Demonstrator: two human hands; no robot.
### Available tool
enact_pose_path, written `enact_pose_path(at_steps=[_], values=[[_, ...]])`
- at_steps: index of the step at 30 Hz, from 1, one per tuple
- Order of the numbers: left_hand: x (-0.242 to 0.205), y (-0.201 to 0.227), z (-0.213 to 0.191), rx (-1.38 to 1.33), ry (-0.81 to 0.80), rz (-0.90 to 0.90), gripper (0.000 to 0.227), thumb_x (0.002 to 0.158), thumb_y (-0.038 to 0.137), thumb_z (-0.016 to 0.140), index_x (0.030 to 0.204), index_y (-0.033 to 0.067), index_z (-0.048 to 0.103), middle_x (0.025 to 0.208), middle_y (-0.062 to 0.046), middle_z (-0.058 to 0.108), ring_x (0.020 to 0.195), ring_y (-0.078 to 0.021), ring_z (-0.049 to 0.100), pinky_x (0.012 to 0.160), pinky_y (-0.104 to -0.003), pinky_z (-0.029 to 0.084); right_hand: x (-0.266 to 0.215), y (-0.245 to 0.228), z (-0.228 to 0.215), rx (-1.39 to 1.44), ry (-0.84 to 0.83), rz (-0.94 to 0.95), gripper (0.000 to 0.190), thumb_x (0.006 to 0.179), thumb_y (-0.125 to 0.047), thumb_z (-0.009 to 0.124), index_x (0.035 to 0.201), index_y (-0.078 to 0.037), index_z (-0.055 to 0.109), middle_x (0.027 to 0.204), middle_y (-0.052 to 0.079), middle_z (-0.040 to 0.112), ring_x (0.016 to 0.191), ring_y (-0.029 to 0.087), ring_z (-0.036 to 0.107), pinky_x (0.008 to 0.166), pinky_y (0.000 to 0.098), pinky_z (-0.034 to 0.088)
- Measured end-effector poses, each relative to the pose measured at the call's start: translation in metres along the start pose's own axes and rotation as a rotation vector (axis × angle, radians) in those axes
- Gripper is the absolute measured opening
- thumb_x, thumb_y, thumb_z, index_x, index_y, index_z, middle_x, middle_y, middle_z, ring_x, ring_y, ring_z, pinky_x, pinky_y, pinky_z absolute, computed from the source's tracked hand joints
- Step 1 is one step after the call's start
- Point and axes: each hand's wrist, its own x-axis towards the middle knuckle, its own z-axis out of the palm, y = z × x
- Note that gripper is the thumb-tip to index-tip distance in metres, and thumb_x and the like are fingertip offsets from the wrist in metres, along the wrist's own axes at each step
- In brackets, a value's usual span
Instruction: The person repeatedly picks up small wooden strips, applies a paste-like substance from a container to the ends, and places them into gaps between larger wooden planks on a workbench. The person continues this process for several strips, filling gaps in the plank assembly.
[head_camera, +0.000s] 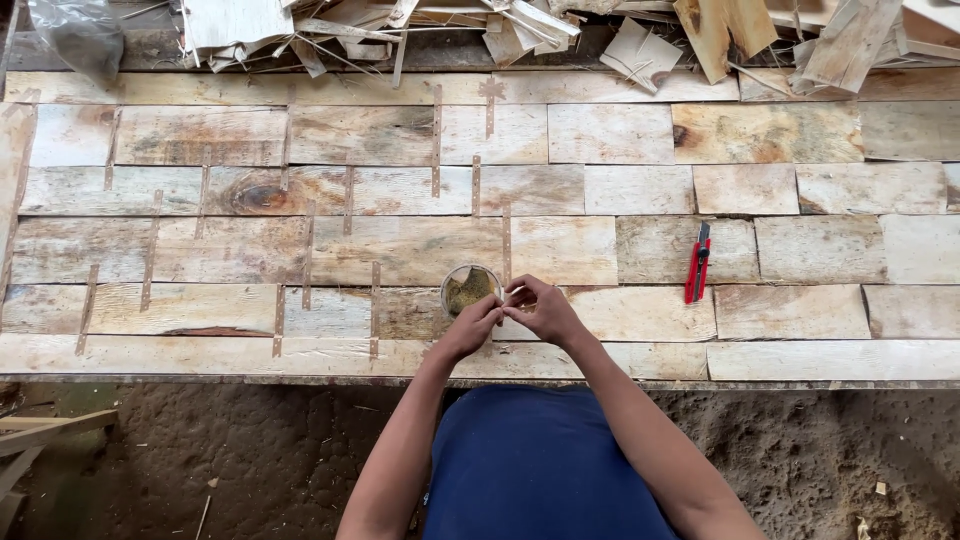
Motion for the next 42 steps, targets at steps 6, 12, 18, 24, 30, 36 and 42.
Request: enact_pose_path(at_steps=[6, 12, 18, 24, 30, 36, 42], values=[[0.009, 0.006, 0.002, -0.055, 0.06, 0.035, 0.016, 0.097, 0.026, 0.054, 0.093, 0.0149, 0.064, 0.077, -0.011, 0.067, 0.078, -0.027, 0.057, 0.074, -0.04, 0.046, -0.001, -0.016, -0.003, 0.069, 0.044, -0.012, 0.031, 0.081, -0.007, 0.085, 0.105, -0.01, 0.065, 0.09, 0.01, 0.078, 0.088, 0.019, 0.075, 0.081, 0.0321, 0.062], [0.018, 0.005, 0.004, -0.118, 0.089, 0.069, 0.016, 0.095, 0.023, 0.052, 0.091, 0.013, 0.063, 0.076, -0.009, 0.066, 0.079, -0.0237, 0.056, 0.075, -0.038, 0.046, -0.001, -0.017, -0.004, -0.058, 0.101, -0.056, 0.027, 0.08, -0.011, 0.085, 0.098, -0.013, 0.064, 0.089, 0.006, 0.079, 0.087, 0.018, 0.075, 0.076, 0.031, 0.061], [0.01, 0.019, 0.001, -0.452, 0.028, 0.094, 0.014, 0.094, 0.012, 0.043, 0.089, 0.0106, 0.056, 0.075, -0.001, 0.048, 0.07, -0.0113, 0.038, 0.062, -0.026, 0.031, -0.009, -0.025, 0.0, -0.173, 0.183, -0.128, 0.025, 0.081, -0.018, 0.084, 0.09, -0.018, 0.06, 0.087, -0.001, 0.08, 0.087, 0.02, 0.075, 0.079, 0.036, 0.056], [-0.014, 0.042, -0.006, -0.673, -0.028, -0.037, 0.01, 0.094, 0.018, 0.042, 0.096, 0.0145, 0.052, 0.075, 0.008, 0.033, 0.063, -0.0044, 0.029, 0.056, -0.022, 0.022, -0.012, -0.02, 0.017, -0.222, 0.221, -0.175, 0.026, 0.081, -0.017, 0.083, 0.086, -0.019, 0.057, 0.088, -0.001, 0.08, 0.089, 0.025, 0.074, 0.079, 0.0376, 0.055], [-0.018, 0.017, -0.006, -0.852, -0.049, -0.098, 0.008, 0.092, 0.022, 0.05, 0.095, 0.0154, 0.053, 0.071, 0.006, 0.034, 0.058, -0.0052, 0.03, 0.051, -0.021, 0.02, -0.019, -0.016, 0.032, -0.11, 0.264, -0.303, 0.03, 0.083, -0.007, 0.082, 0.085, -0.016, 0.053, 0.091, 0.003, 0.081, 0.08, 0.02, 0.075, 0.075, 0.0297, 0.054], [-0.02, -0.016, -0.02, -1.049, 0.042, -0.147, 0.014, 0.091, 0.022, 0.047, 0.095, 0.0126, 0.055, 0.07, -0.006, 0.046, 0.053, -0.0105, 0.036, 0.048, -0.023, 0.024, -0.028, -0.03, 0.048, 0.131, 0.312, -0.35, 0.032, 0.084, -0.001, 0.083, 0.084, -0.014, 0.054, 0.088, 0.002, 0.081, 0.078, 0.01, 0.073, 0.071, 0.0199, 0.051], [-0.04, -0.027, -0.037, -1.184, 0.075, -0.079, 0.02, 0.101, 0.027, 0.04, 0.1, 0.0117, 0.053, 0.081, -0.015, 0.053, 0.046, -0.0108, 0.037, 0.04, -0.021, 0.026, -0.032, -0.038, 0.044, 0.413, 0.443, -0.323, 0.038, 0.081, 0.004, 0.085, 0.101, -0.004, 0.054, 0.095, 0.013, 0.077, 0.082, 0.016, 0.075, 0.078, 0.0282, 0.061]])
